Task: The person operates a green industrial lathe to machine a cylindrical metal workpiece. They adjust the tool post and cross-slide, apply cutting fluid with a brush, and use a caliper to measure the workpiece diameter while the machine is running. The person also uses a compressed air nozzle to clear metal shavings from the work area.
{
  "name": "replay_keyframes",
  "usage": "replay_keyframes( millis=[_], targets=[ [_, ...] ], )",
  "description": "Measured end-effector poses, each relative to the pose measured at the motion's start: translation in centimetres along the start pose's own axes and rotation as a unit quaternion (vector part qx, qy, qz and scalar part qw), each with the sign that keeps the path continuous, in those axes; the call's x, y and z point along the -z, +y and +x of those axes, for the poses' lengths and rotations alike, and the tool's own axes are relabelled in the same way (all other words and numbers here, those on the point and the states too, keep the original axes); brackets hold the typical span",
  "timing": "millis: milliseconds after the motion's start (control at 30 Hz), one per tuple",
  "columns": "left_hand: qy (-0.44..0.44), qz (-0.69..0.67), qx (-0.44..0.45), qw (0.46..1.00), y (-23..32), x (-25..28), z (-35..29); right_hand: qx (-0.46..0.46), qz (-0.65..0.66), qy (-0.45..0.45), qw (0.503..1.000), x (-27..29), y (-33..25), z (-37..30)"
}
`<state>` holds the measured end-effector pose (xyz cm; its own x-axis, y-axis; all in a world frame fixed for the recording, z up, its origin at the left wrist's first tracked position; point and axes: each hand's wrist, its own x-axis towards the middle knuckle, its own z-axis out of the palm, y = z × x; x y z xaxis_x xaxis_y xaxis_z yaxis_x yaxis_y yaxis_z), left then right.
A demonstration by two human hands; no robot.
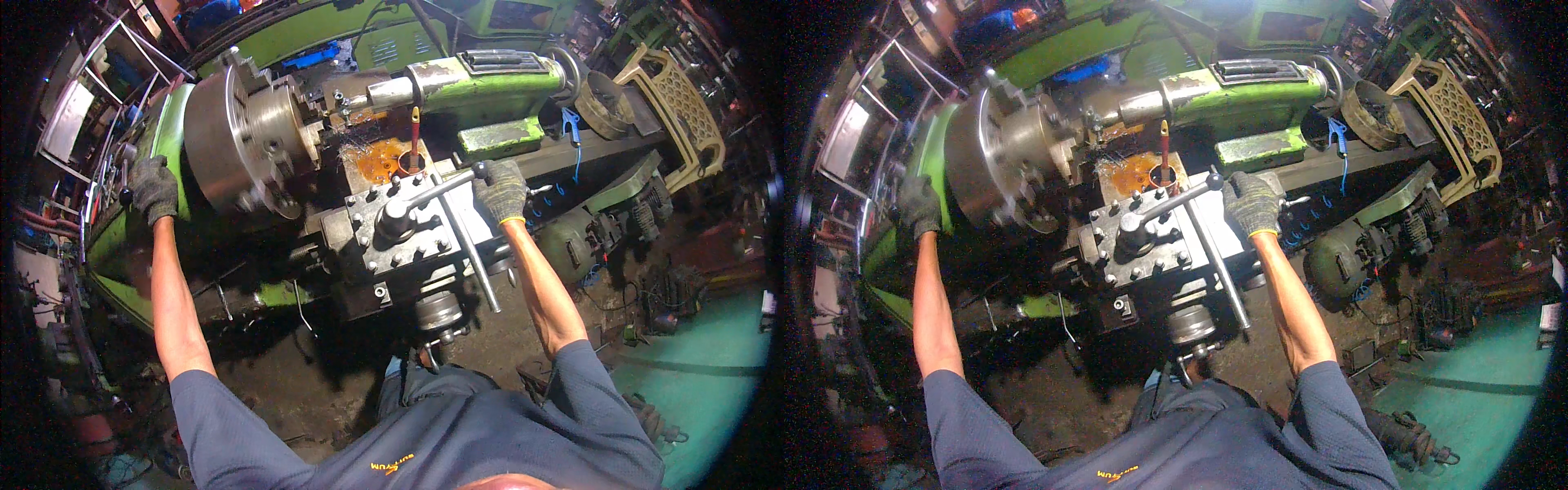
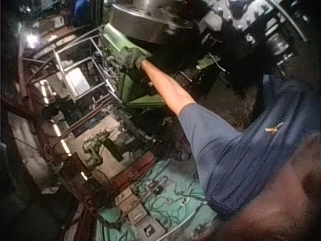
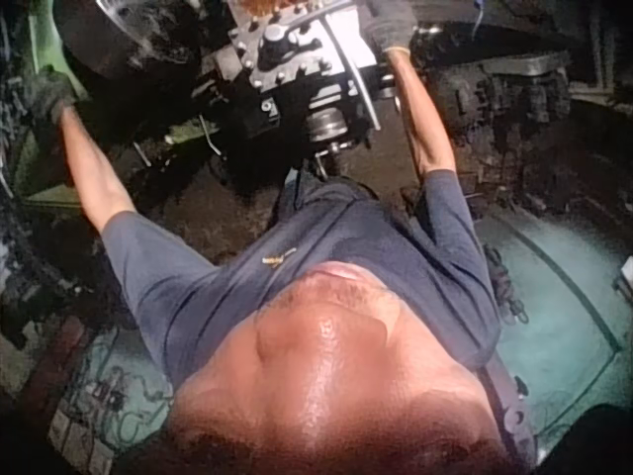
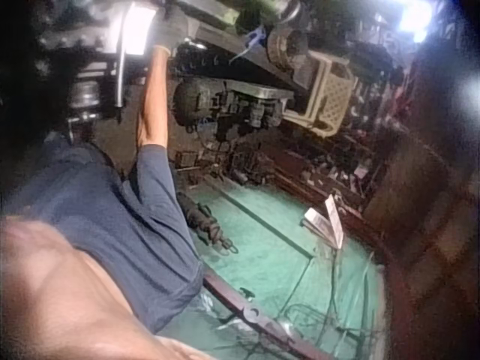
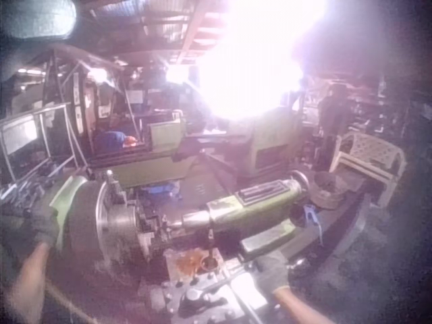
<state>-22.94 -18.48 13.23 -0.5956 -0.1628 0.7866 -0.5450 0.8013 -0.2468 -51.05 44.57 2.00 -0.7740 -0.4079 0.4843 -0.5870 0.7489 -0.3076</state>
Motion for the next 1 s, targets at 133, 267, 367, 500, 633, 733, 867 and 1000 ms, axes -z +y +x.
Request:
replay_keyframes(
  millis=[133, 267, 367, 500, 633, 733, 867, 1000],
  targets=[
    [-0.022, 0.013, 0.007, 1.000, 0.8, 0.5, 0.1, -0.014, -0.012, -0.017, 1.000, 0.3, -0.2, 0.1],
    [-0.012, 0.035, -0.008, 0.999, -0.6, 0.8, -0.2, 0.007, -0.017, 0.015, 1.000, 0.6, -0.9, 0.1],
    [-0.067, 0.109, 0.001, 0.992, 1.3, 1.4, 1.2, 0.009, -0.002, 0.050, 0.999, -0.5, 0.3, -0.6],
    [-0.022, 0.018, 0.030, 0.999, 1.4, 1.4, 0.3, -0.047, -0.017, 0.001, 0.999, 0.1, -1.8, -0.6],
    [-0.040, 0.051, -0.010, 0.998, 1.3, 0.5, 0.9, -0.010, -0.049, 0.028, 0.998, 0.1, -0.5, -0.5],
    [-0.005, 0.021, -0.033, 0.999, -2.1, -0.1, -0.5, 0.020, -0.020, 0.034, 0.999, -0.5, -0.6, -0.1],
    [-0.038, 0.015, 0.017, 0.999, 0.0, -0.4, -0.2, -0.004, -0.032, -0.005, 0.999, -0.6, 0.8, -0.2],
    [-0.007, 0.012, 0.001, 1.000, -0.6, -0.1, -0.3, 0.005, -0.028, -0.006, 1.000, -0.7, 0.6, -0.1]
  ],
)
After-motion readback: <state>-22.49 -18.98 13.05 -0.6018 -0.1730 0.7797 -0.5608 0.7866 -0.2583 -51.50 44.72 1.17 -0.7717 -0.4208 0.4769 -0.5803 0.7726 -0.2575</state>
